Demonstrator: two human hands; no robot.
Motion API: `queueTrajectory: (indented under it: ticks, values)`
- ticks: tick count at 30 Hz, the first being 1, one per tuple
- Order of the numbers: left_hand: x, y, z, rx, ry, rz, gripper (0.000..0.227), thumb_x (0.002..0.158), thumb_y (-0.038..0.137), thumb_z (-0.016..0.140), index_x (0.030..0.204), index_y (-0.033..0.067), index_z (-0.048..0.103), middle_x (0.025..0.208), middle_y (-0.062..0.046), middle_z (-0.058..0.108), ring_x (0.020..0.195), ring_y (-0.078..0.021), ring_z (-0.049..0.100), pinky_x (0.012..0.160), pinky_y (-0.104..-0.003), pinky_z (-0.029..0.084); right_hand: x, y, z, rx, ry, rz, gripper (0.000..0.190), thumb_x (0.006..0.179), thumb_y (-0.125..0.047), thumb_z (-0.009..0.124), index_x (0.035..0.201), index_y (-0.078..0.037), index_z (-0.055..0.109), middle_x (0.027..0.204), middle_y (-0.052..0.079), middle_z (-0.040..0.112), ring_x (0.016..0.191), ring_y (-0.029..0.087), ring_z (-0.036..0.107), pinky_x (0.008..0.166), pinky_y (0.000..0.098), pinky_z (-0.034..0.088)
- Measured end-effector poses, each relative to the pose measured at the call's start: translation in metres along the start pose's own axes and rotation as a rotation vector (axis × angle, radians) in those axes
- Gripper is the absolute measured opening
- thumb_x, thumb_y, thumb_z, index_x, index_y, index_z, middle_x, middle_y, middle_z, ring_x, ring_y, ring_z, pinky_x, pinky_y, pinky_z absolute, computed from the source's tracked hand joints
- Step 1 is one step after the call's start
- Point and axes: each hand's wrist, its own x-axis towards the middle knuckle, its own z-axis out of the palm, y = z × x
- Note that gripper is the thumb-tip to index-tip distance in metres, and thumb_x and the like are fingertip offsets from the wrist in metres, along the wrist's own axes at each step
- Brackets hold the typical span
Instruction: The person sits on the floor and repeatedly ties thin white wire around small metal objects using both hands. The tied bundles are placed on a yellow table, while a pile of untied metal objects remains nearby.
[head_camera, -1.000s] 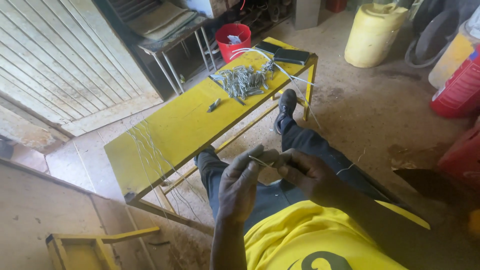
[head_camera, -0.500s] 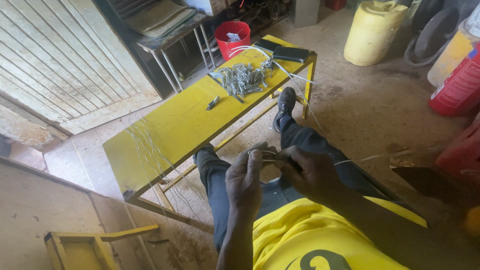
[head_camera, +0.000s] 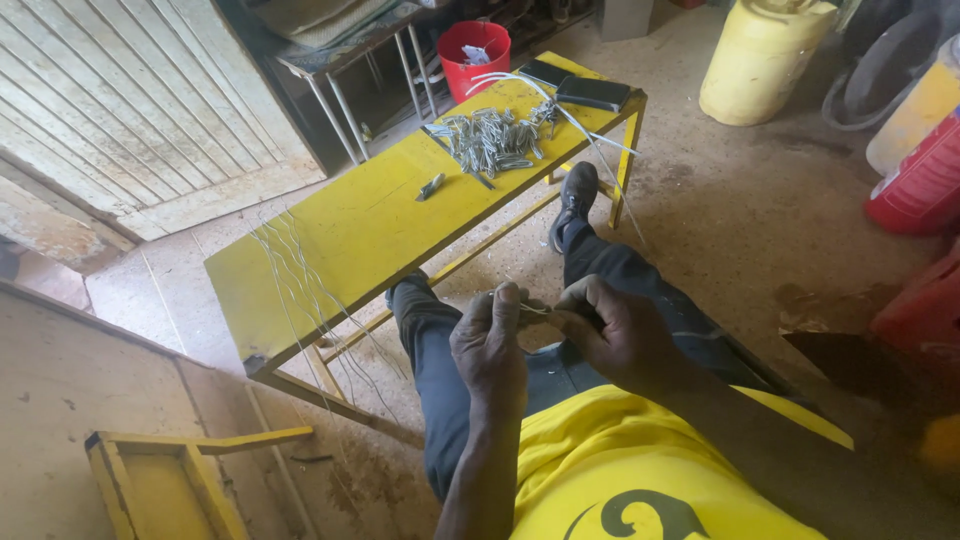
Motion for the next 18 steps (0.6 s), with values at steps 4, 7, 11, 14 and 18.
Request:
queueTrajectory:
  ticks: [4,7,11,14,18]
  values:
    - [0.001,-0.016,-0.004,0.085,0.037,0.07,0.032,0.105,0.029,0.071,0.09,0.0022,0.079,0.074,-0.018,0.079,0.07,-0.0231,0.079,0.073,-0.038,0.065,0.003,-0.01,0.002,-0.088,-0.072,0.085,0.018,0.103,-0.025,0.066,0.111,-0.009,0.07,0.079,0.017,0.079,0.073,0.03,0.083,0.072,0.0448,0.069]
    - [0.0,-0.019,-0.004,0.194,0.049,0.146,0.031,0.105,0.027,0.07,0.086,0.0037,0.079,0.071,-0.016,0.079,0.065,-0.0232,0.08,0.071,-0.039,0.065,0.005,-0.005,0.007,-0.14,-0.055,0.115,0.021,0.105,-0.031,0.068,0.11,-0.011,0.07,0.08,0.014,0.079,0.074,0.027,0.083,0.074,0.042,0.069]
    - [0.006,-0.033,-0.016,-0.087,0.143,-0.149,0.035,0.104,0.028,0.071,0.098,-0.0055,0.076,0.079,-0.024,0.077,0.07,-0.0295,0.08,0.073,-0.044,0.069,0.013,-0.005,-0.003,-0.295,-0.065,0.005,0.022,0.106,-0.033,0.066,0.113,-0.012,0.07,0.085,0.013,0.08,0.078,0.026,0.083,0.075,0.039,0.068]
    - [0.015,-0.025,-0.022,-0.178,0.155,-0.309,0.034,0.104,0.024,0.072,0.105,-0.0102,0.074,0.084,-0.027,0.075,0.072,-0.0333,0.078,0.073,-0.047,0.069,0.018,-0.002,-0.012,-0.389,-0.049,-0.112,0.023,0.107,-0.032,0.064,0.113,-0.012,0.074,0.086,0.012,0.08,0.083,0.028,0.082,0.076,0.0425,0.066]
    - [0.018,0.001,-0.027,0.087,0.016,-0.229,0.034,0.104,0.018,0.067,0.13,-0.0031,0.07,0.1,-0.021,0.078,0.081,-0.0222,0.074,0.078,-0.038,0.068,0.012,0.011,-0.027,-0.532,0.01,-0.192,0.026,0.104,-0.03,0.067,0.111,-0.008,0.078,0.09,0.018,0.079,0.092,0.036,0.08,0.082,0.05,0.065]
